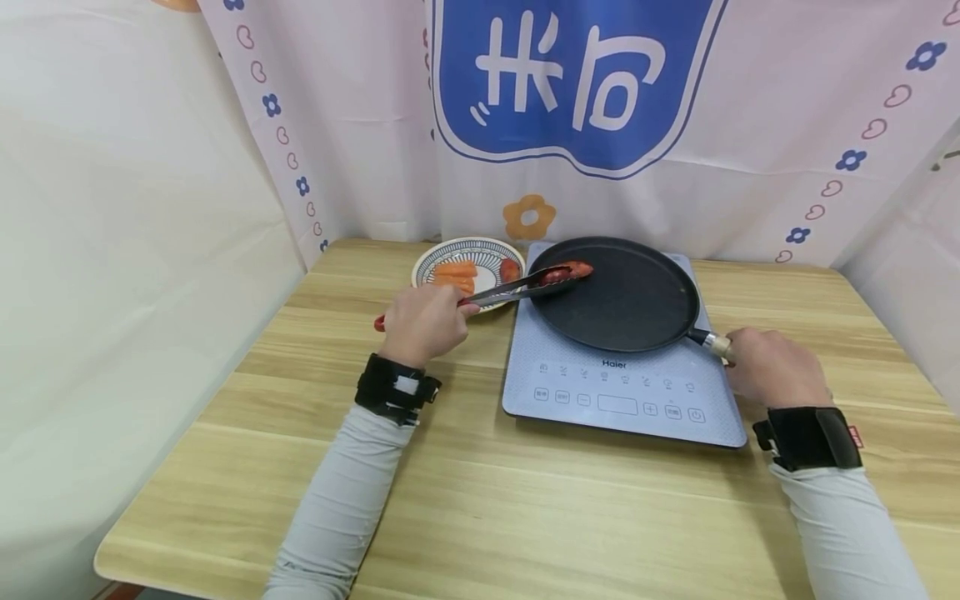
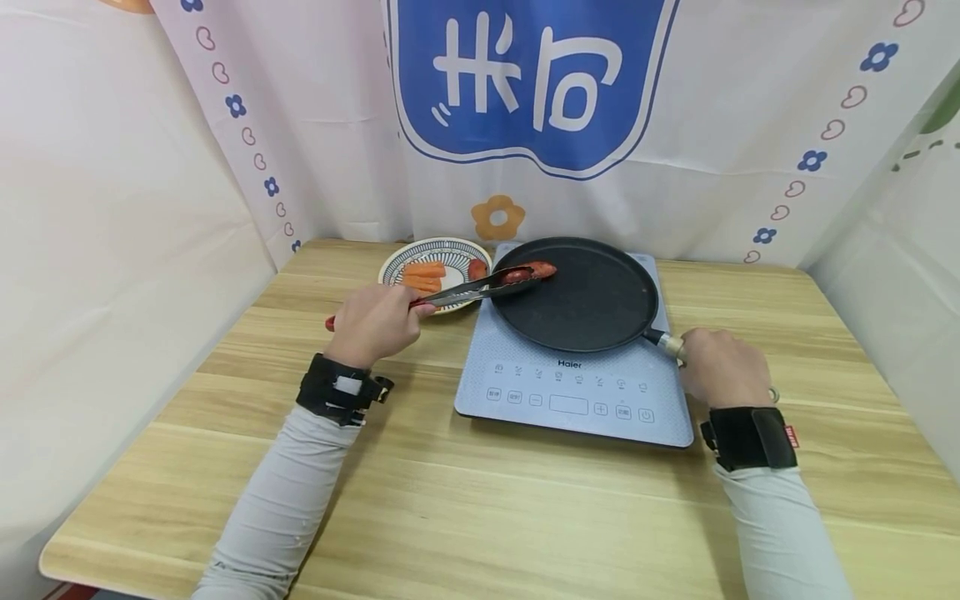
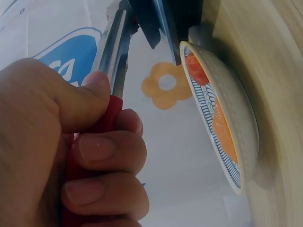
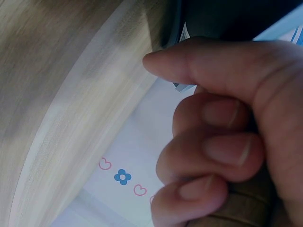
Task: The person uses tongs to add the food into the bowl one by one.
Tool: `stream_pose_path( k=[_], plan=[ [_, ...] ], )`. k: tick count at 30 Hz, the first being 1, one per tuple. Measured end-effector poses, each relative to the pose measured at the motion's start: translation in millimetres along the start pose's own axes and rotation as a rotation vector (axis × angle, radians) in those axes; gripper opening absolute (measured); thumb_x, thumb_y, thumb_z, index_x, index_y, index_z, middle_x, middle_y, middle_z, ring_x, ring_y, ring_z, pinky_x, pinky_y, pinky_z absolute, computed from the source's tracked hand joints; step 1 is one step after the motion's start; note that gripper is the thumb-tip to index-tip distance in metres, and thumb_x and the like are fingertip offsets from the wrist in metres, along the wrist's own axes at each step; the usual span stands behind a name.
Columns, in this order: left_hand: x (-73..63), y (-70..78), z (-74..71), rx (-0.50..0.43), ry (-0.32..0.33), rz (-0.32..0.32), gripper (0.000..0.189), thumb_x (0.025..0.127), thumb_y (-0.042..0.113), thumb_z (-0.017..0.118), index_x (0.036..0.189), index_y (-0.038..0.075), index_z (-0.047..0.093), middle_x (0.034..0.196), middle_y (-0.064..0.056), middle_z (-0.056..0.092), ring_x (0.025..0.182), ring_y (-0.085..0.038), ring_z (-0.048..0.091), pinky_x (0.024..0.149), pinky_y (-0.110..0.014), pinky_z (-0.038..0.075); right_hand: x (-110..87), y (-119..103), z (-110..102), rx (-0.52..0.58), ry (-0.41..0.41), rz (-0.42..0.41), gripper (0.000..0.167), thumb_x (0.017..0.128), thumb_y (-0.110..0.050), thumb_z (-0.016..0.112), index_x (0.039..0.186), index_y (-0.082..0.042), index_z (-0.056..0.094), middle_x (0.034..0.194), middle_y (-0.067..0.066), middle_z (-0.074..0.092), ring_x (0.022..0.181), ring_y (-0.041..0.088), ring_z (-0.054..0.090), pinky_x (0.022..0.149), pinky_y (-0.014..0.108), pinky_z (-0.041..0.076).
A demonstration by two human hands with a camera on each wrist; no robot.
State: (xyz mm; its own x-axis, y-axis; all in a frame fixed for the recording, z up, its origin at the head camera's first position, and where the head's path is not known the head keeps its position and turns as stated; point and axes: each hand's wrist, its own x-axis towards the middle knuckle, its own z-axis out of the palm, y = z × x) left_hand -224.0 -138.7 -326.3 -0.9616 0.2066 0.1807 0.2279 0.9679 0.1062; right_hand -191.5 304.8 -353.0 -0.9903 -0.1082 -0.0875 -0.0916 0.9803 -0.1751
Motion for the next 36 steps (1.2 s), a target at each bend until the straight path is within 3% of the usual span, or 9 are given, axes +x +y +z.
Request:
stream_pose_path(
  k=[19, 36],
  plan=[
    [-2.9, 2.1, -2.9, -0.126, -0.115, -0.006, 0.047, 0.107, 0.048, 0.056, 0.074, 0.014, 0.060, 0.064, 0.001, 0.046, 0.059, -0.020, 0.051, 0.056, -0.034, 0.037, -0.3, 0, 0, -0.006, 0.006, -0.005, 0.006, 0.091, -0.006, 0.070, 0.094, -0.001, 0.070, 0.076, 0.009, 0.063, 0.067, 0.028, 0.053, 0.054, 0.039, 0.041],
    [-9.2, 2.7, -20.3, -0.175, -0.227, -0.011, 0.045, 0.108, 0.049, 0.055, 0.079, 0.014, 0.060, 0.067, 0.002, 0.049, 0.059, -0.017, 0.048, 0.058, -0.033, 0.036, 0.9, 1, 0, -0.011, 0.015, -0.015, 0.004, 0.090, -0.007, 0.070, 0.091, -0.004, 0.069, 0.075, 0.009, 0.062, 0.067, 0.028, 0.053, 0.054, 0.041, 0.041]
  ],
)
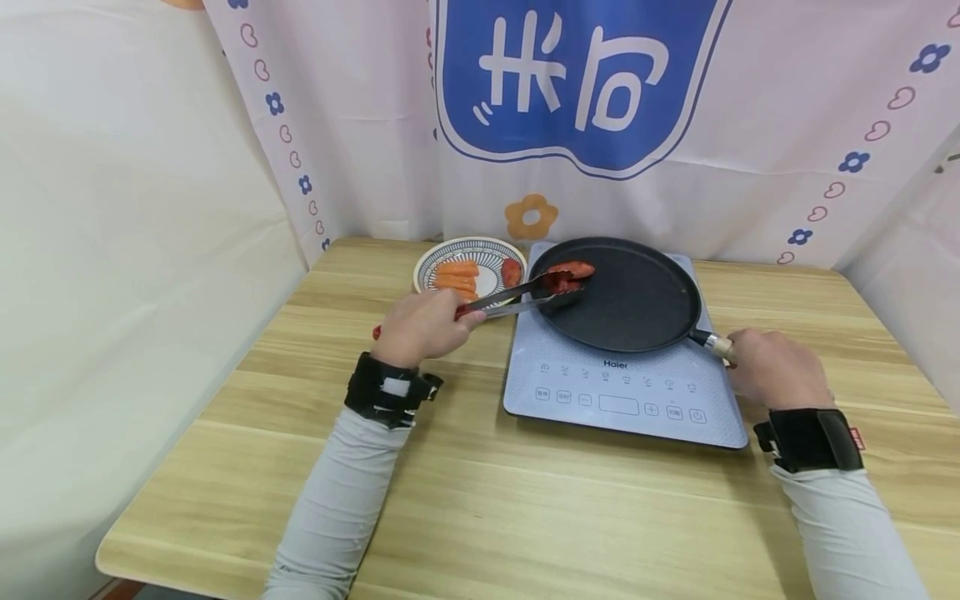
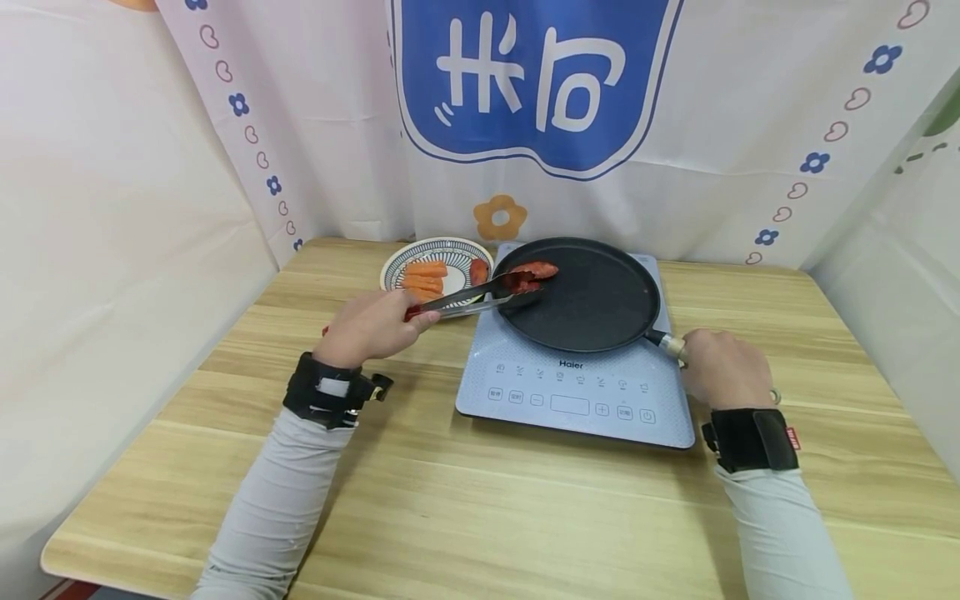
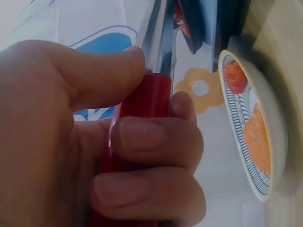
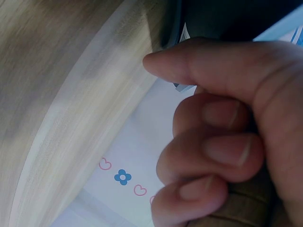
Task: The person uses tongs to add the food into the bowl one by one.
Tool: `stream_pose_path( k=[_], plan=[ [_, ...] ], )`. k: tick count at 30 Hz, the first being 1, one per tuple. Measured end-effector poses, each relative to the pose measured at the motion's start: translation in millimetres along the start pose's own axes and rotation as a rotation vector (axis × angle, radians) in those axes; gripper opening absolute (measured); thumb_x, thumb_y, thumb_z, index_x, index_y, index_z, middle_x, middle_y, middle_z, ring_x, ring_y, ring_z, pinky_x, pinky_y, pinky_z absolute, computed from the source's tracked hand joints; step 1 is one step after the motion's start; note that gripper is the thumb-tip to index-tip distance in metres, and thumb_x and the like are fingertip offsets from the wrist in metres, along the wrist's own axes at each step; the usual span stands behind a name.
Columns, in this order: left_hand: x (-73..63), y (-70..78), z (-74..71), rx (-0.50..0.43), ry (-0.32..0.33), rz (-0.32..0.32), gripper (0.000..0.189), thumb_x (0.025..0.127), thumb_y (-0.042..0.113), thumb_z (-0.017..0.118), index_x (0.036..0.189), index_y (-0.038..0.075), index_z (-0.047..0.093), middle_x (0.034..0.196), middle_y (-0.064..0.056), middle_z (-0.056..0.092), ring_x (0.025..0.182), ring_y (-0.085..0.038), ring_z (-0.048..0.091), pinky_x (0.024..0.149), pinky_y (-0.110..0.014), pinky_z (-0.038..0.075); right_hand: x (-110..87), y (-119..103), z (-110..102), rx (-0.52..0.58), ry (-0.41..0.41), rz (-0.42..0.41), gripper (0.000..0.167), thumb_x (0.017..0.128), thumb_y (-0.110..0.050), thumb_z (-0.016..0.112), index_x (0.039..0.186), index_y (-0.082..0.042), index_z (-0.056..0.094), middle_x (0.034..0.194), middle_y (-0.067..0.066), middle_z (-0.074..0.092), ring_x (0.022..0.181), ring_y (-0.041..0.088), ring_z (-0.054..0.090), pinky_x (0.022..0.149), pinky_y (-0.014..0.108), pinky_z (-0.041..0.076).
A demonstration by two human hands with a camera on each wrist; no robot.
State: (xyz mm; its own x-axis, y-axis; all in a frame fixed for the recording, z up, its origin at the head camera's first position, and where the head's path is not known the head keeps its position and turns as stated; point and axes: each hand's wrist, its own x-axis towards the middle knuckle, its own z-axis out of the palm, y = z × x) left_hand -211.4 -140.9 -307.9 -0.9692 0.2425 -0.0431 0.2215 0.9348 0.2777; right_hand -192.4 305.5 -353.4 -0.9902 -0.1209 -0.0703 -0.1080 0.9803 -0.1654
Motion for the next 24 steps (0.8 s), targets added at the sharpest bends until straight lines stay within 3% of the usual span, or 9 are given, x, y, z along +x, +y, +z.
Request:
stream_pose_path(
  k=[16, 24],
  plan=[
    [-7.4, 2.1, -9.1, -0.005, -0.086, -0.003, 0.046, 0.107, 0.053, 0.054, 0.080, 0.015, 0.060, 0.069, 0.002, 0.048, 0.064, -0.018, 0.051, 0.059, -0.033, 0.037, 0.0, 0.4, -0.2, -0.005, -0.002, 0.001, 0.005, 0.090, -0.007, 0.071, 0.092, -0.003, 0.068, 0.077, 0.011, 0.062, 0.068, 0.029, 0.053, 0.054, 0.042, 0.041],
    [-7.9, 3.1, -9.2, -0.013, -0.087, 0.004, 0.048, 0.107, 0.053, 0.053, 0.077, 0.016, 0.058, 0.068, 0.003, 0.047, 0.062, -0.018, 0.050, 0.058, -0.034, 0.035, -0.1, -0.3, 0.2, -0.002, -0.008, 0.008, 0.005, 0.091, -0.007, 0.070, 0.094, -0.003, 0.069, 0.075, 0.009, 0.061, 0.068, 0.028, 0.053, 0.055, 0.040, 0.040]
  ],
)
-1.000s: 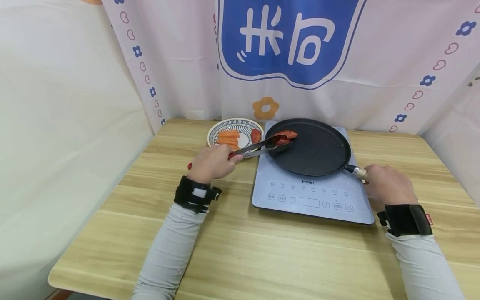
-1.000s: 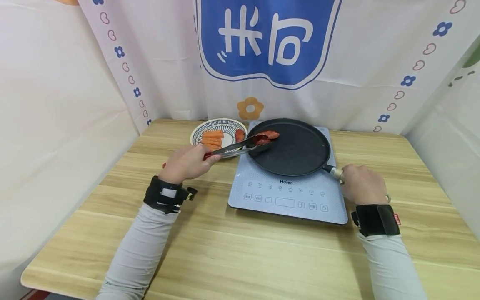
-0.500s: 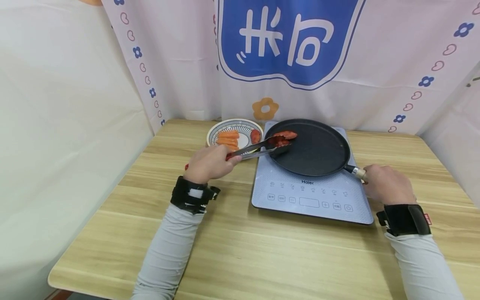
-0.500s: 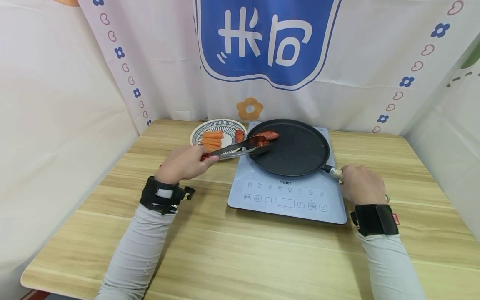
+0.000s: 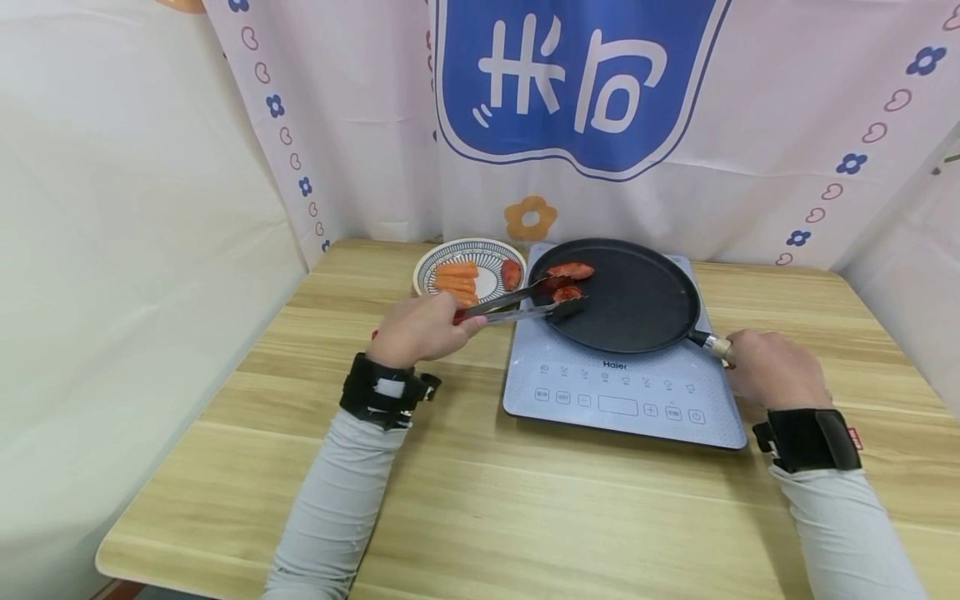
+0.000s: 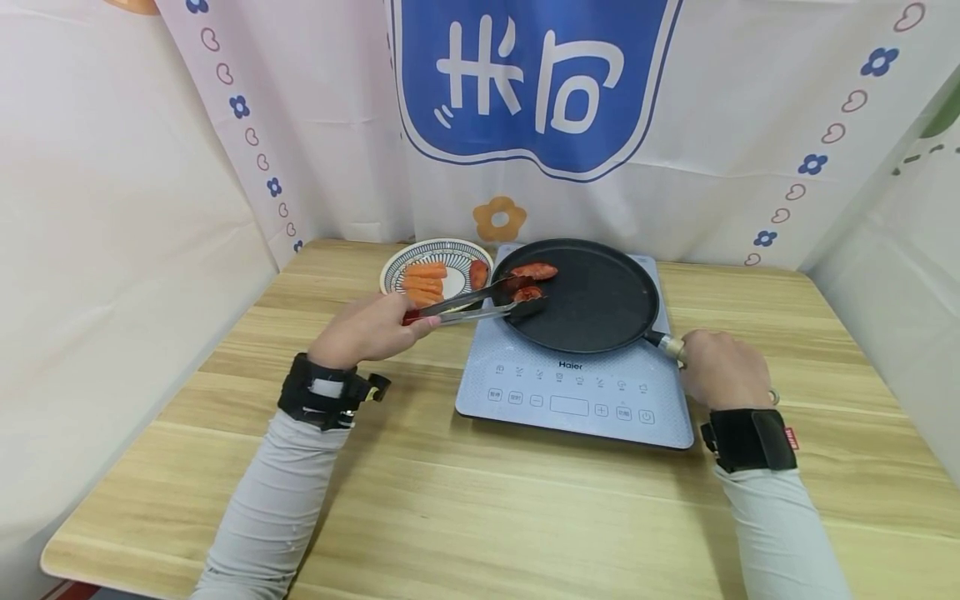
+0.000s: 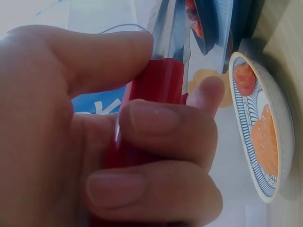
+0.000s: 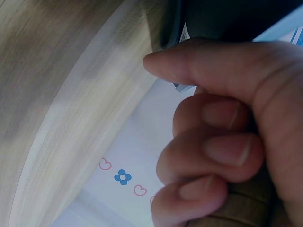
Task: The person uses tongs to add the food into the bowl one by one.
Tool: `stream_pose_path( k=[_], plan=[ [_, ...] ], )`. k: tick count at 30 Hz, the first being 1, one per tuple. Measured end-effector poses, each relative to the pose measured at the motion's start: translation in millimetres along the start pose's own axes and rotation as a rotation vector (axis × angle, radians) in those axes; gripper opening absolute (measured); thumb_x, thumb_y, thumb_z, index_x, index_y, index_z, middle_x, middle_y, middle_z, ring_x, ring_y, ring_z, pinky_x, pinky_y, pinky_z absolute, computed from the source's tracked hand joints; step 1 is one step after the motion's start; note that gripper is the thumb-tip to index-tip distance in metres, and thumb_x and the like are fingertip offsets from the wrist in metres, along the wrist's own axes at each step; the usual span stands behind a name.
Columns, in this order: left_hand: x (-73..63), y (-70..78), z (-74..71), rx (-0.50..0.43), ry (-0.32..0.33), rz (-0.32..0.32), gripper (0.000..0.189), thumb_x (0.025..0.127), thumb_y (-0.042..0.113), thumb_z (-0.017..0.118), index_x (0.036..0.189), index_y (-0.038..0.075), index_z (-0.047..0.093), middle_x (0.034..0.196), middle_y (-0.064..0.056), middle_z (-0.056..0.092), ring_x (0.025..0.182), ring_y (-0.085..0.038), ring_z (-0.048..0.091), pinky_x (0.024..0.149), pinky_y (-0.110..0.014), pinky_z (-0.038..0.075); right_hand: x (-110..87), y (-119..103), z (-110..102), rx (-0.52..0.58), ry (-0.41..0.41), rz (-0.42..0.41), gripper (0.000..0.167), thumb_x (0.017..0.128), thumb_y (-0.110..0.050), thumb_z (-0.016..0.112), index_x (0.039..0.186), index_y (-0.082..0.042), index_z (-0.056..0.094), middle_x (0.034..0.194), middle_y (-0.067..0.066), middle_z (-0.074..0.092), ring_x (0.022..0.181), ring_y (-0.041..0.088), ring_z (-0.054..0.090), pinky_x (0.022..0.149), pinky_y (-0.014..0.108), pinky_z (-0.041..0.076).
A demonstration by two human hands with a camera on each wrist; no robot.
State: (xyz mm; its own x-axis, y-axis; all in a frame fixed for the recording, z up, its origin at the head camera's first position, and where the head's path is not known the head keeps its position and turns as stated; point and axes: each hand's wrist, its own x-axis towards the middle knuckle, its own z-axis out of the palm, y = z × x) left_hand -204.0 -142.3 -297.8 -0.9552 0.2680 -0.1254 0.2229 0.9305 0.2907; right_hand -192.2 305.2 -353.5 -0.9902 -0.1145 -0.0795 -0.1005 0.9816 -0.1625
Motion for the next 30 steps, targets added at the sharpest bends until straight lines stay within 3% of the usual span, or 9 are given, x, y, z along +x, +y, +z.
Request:
stream_pose_path(
  k=[7, 11, 16, 19, 23, 25, 30],
  plan=[
    [0.7, -1.2, 0.2, -0.064, 0.056, 0.024, 0.047, 0.103, 0.054, 0.059, 0.075, 0.016, 0.057, 0.067, 0.003, 0.048, 0.059, -0.017, 0.048, 0.055, -0.033, 0.034, 0.3, 0, 0, 0.003, -0.005, 0.003, 0.007, 0.091, -0.007, 0.070, 0.095, -0.002, 0.069, 0.076, 0.010, 0.061, 0.068, 0.028, 0.053, 0.054, 0.040, 0.040],
    [-0.4, -4.1, -2.8, -0.138, 0.100, 0.034, 0.041, 0.100, 0.051, 0.068, 0.083, 0.014, 0.063, 0.071, 0.001, 0.053, 0.061, -0.016, 0.050, 0.054, -0.032, 0.036, 0.4, 0, 0, -0.003, 0.003, -0.004, 0.006, 0.091, -0.008, 0.070, 0.094, -0.003, 0.068, 0.075, 0.010, 0.062, 0.067, 0.028, 0.053, 0.054, 0.041, 0.041],
    [-2.5, -11.1, -9.0, -0.156, 0.140, 0.048, 0.035, 0.102, 0.045, 0.066, 0.089, 0.013, 0.066, 0.069, 0.001, 0.050, 0.060, -0.017, 0.048, 0.054, -0.031, 0.036, 0.5, 0, 1, -0.003, 0.007, -0.006, 0.007, 0.090, -0.007, 0.070, 0.094, -0.002, 0.069, 0.075, 0.010, 0.061, 0.067, 0.028, 0.053, 0.054, 0.040, 0.040],
    [-4.9, -14.7, -13.3, -0.162, 0.147, 0.027, 0.037, 0.103, 0.047, 0.065, 0.090, 0.012, 0.066, 0.068, 0.001, 0.048, 0.059, -0.017, 0.047, 0.053, -0.031, 0.034, 0.3, 0, 1, -0.003, 0.005, -0.001, 0.006, 0.090, -0.006, 0.070, 0.094, -0.001, 0.069, 0.074, 0.010, 0.060, 0.067, 0.028, 0.052, 0.054, 0.040, 0.040],
    [-8.7, -17.8, -18.5, -0.174, 0.135, -0.022, 0.040, 0.103, 0.051, 0.064, 0.104, 0.011, 0.070, 0.076, -0.002, 0.056, 0.062, -0.019, 0.052, 0.055, -0.030, 0.038, -0.7, -1, 1, 0.000, -0.006, 0.010, 0.007, 0.092, -0.006, 0.069, 0.095, 0.000, 0.069, 0.074, 0.010, 0.059, 0.066, 0.028, 0.052, 0.054, 0.039, 0.039],
    [-10.1, -19.2, -20.9, -0.169, 0.131, -0.039, 0.042, 0.103, 0.053, 0.063, 0.103, 0.011, 0.070, 0.077, -0.002, 0.056, 0.062, -0.019, 0.052, 0.055, -0.030, 0.039, -0.9, -1, 1, 0.001, -0.009, 0.012, 0.007, 0.092, -0.006, 0.069, 0.096, 0.000, 0.069, 0.073, 0.010, 0.059, 0.066, 0.028, 0.052, 0.054, 0.039, 0.039],
    [-13.5, -22.6, -26.4, -0.135, 0.136, -0.062, 0.048, 0.103, 0.055, 0.061, 0.084, 0.011, 0.062, 0.070, -0.002, 0.050, 0.060, -0.020, 0.050, 0.054, -0.031, 0.036, 0.0, 0, 2, 0.000, -0.001, 0.000, 0.007, 0.091, -0.007, 0.070, 0.095, -0.001, 0.069, 0.073, 0.009, 0.059, 0.066, 0.027, 0.052, 0.054, 0.038, 0.039]
  ],
)
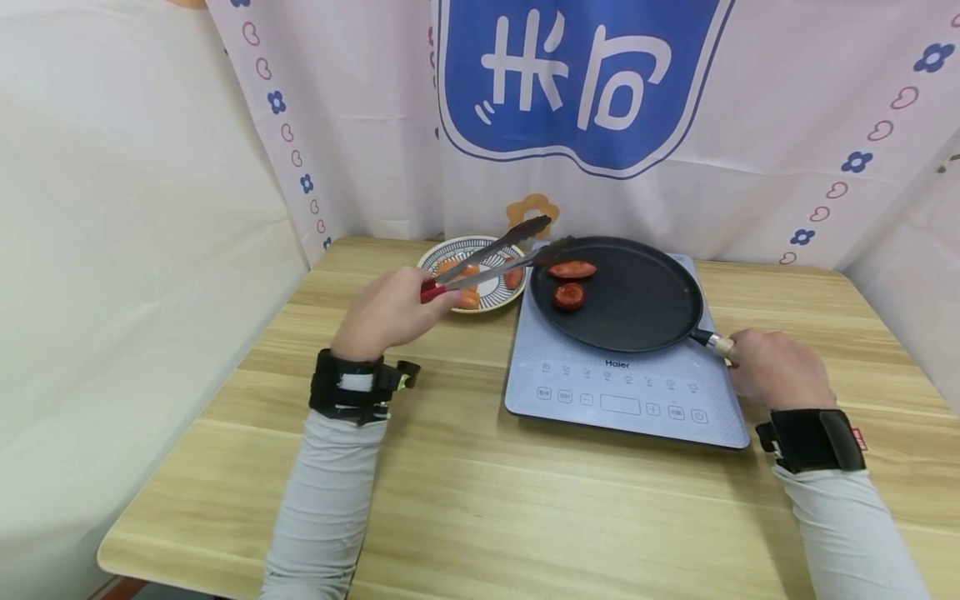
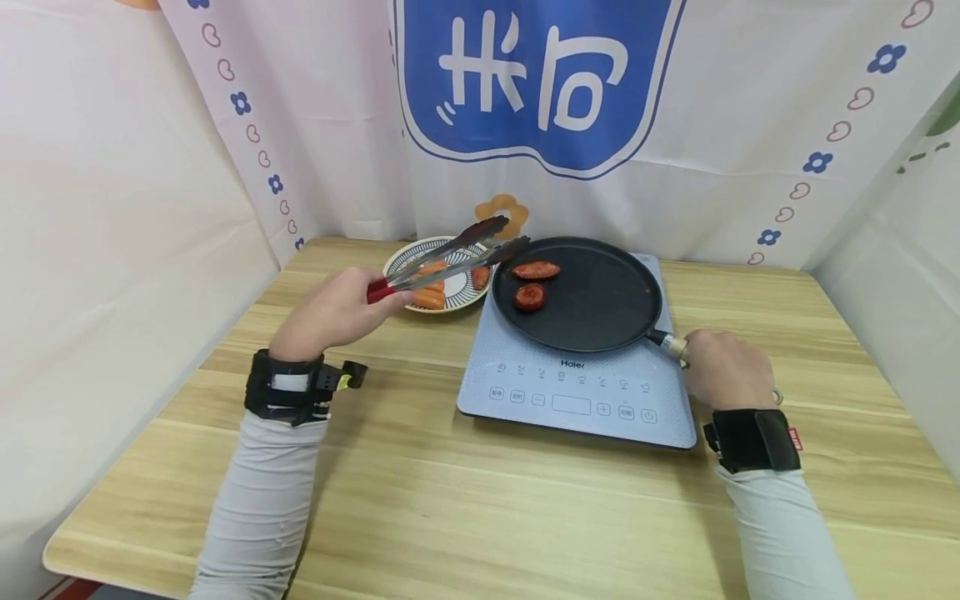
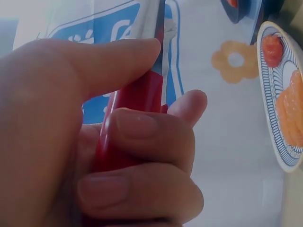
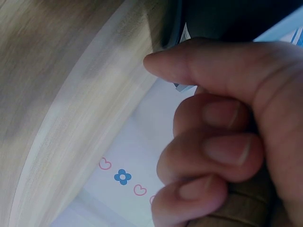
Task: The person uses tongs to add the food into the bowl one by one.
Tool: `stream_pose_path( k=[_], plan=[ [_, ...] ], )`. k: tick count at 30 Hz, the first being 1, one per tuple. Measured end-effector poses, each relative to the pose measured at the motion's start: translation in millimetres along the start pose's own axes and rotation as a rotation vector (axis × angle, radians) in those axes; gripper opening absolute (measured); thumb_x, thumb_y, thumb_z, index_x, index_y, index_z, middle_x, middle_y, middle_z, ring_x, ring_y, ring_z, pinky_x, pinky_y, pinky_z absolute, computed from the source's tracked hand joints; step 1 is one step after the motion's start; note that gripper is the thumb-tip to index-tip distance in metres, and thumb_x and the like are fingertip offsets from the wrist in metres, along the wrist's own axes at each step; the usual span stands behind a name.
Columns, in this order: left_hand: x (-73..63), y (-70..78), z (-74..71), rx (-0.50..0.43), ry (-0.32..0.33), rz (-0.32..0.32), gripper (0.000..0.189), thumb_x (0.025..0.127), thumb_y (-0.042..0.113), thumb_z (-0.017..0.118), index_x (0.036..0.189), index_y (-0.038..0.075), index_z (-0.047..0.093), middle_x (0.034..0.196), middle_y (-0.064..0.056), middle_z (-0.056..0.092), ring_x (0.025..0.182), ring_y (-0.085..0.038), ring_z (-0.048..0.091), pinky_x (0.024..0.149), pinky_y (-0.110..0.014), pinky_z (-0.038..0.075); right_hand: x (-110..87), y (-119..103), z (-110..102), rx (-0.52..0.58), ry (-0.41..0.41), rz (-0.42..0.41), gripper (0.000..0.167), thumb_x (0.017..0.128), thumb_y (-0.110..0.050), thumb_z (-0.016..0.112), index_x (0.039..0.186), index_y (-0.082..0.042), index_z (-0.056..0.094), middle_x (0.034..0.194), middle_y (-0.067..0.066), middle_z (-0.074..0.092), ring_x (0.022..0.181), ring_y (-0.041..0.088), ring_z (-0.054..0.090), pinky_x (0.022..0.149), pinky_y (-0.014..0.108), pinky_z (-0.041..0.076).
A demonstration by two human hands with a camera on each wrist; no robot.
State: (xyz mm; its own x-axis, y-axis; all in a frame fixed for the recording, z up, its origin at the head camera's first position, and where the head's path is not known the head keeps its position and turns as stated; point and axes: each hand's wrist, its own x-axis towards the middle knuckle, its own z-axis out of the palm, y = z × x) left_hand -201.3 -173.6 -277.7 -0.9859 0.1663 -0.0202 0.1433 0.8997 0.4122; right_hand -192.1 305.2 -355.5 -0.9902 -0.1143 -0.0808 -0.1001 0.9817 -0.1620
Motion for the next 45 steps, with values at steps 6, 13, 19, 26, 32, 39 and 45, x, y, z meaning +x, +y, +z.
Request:
stream_pose_path(
  k=[6, 13, 19, 26, 32, 39, 45],
  plan=[
    [-3.3, -4.7, -6.6, 0.016, 0.013, -0.015, 0.046, 0.103, 0.056, 0.061, 0.087, 0.012, 0.062, 0.074, -0.003, 0.051, 0.063, -0.021, 0.049, 0.055, -0.033, 0.035, 0.1, 0, -1, -0.002, 0.000, -0.004, 0.008, 0.092, -0.007, 0.070, 0.096, -0.001, 0.070, 0.074, 0.009, 0.060, 0.066, 0.027, 0.052, 0.054, 0.039, 0.039],
    [-5.0, -13.6, -12.7, 0.009, 0.014, -0.038, 0.048, 0.102, 0.058, 0.060, 0.094, 0.011, 0.066, 0.077, -0.004, 0.055, 0.065, -0.021, 0.052, 0.055, -0.032, 0.036, -0.1, 1, -1, -0.001, -0.001, -0.002, 0.006, 0.092, -0.007, 0.070, 0.094, -0.001, 0.070, 0.073, 0.009, 0.060, 0.066, 0.027, 0.052, 0.054, 0.039, 0.039],
    [-7.4, -21.0, -17.6, -0.002, 0.020, -0.072, 0.047, 0.102, 0.054, 0.063, 0.093, 0.008, 0.065, 0.076, -0.005, 0.056, 0.063, -0.021, 0.052, 0.054, -0.031, 0.037, -0.7, 1, -1, 0.001, -0.001, -0.004, 0.004, 0.091, -0.006, 0.069, 0.090, -0.002, 0.069, 0.073, 0.009, 0.060, 0.066, 0.027, 0.052, 0.054, 0.039, 0.039],
    [-8.6, -25.0, -22.9, 0.011, 0.032, -0.112, 0.049, 0.102, 0.056, 0.062, 0.094, 0.008, 0.065, 0.075, -0.004, 0.053, 0.064, -0.021, 0.050, 0.054, -0.032, 0.035, 0.0, 2, -3, 0.007, 0.001, -0.001, 0.007, 0.091, -0.006, 0.070, 0.094, -0.001, 0.070, 0.075, 0.009, 0.061, 0.067, 0.028, 0.053, 0.054, 0.039, 0.040],
    [-8.4, -28.6, -23.5, 0.014, 0.032, -0.125, 0.049, 0.102, 0.056, 0.062, 0.092, 0.008, 0.064, 0.073, -0.004, 0.052, 0.062, -0.021, 0.049, 0.053, -0.031, 0.034, 0.8, 1, -3, 0.005, -0.006, 0.006, 0.008, 0.091, -0.007, 0.070, 0.097, 0.000, 0.070, 0.076, 0.010, 0.062, 0.067, 0.028, 0.053, 0.055, 0.040, 0.040],
    [-4.8, -39.3, -21.0, 0.003, 0.024, -0.116, 0.049, 0.101, 0.057, 0.063, 0.088, 0.010, 0.063, 0.070, -0.001, 0.049, 0.060, -0.018, 0.047, 0.053, -0.031, 0.033, 1.0, 0, -2, 0.004, 0.003, 0.002, 0.007, 0.091, -0.006, 0.071, 0.095, 0.000, 0.071, 0.076, 0.010, 0.063, 0.067, 0.028, 0.053, 0.055, 0.040, 0.041],
    [0.3, -64.2, -19.5, -0.067, 0.018, -0.071, 0.053, 0.100, 0.059, 0.063, 0.077, 0.012, 0.053, 0.063, 0.004, 0.043, 0.057, -0.017, 0.044, 0.054, -0.031, 0.034, -1.9, 0, -2, 0.011, -0.006, 0.007, 0.008, 0.091, -0.006, 0.072, 0.096, 0.000, 0.071, 0.076, 0.010, 0.063, 0.067, 0.028, 0.053, 0.055, 0.039, 0.042]
  ],
)
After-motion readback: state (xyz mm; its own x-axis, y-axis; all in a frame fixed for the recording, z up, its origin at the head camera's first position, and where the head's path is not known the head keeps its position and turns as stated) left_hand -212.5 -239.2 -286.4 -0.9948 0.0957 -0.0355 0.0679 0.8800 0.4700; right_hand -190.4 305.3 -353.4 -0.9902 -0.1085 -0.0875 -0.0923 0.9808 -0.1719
